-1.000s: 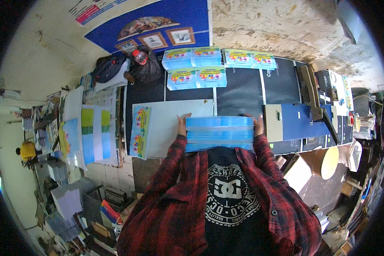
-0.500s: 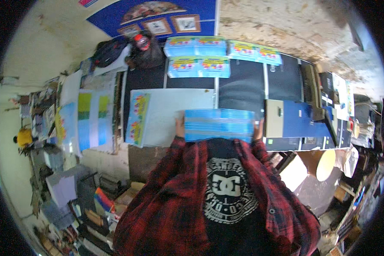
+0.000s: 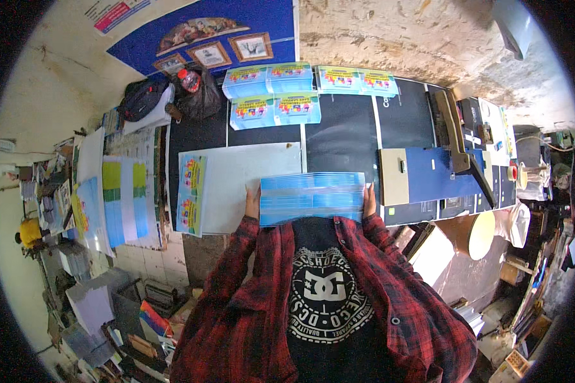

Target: The person folds stacks of light blue printed papers in half by hand on a cluttered work table. They repeatedly pick up a stack, fold it, and place the finished bundle onto a growing pile of completed items.

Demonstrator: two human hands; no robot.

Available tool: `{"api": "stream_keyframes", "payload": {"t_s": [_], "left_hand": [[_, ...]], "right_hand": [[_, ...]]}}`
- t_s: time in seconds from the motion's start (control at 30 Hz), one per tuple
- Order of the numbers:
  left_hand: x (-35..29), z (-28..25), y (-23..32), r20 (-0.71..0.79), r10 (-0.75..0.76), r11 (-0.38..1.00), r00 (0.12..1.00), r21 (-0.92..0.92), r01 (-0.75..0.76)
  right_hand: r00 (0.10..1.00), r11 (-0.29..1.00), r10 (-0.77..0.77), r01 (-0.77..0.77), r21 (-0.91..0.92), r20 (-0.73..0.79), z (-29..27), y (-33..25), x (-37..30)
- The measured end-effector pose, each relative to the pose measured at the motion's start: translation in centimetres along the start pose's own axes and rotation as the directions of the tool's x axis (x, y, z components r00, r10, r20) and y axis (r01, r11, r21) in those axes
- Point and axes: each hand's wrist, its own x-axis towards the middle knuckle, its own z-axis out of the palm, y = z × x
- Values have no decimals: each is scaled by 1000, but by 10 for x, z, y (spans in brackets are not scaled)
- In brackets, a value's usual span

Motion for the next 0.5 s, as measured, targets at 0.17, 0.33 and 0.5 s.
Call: {"api": "stream_keyframes", "payload": {"t_s": [0.17,0.33,0.5], "left_hand": [[48,-36,39,-322,-5,672,947,700,241],[94,89,79,316,408,-344,856,922,-176],[102,171,40,-11,-233,-740,972,651,-170]], "right_hand": [[995,993,26,-15,-121,94,-26,-14,45],[968,847,200,-93,-523,152,-17,-44,69],[896,749,364,-119,-652,254,-5,-72,70]]}}
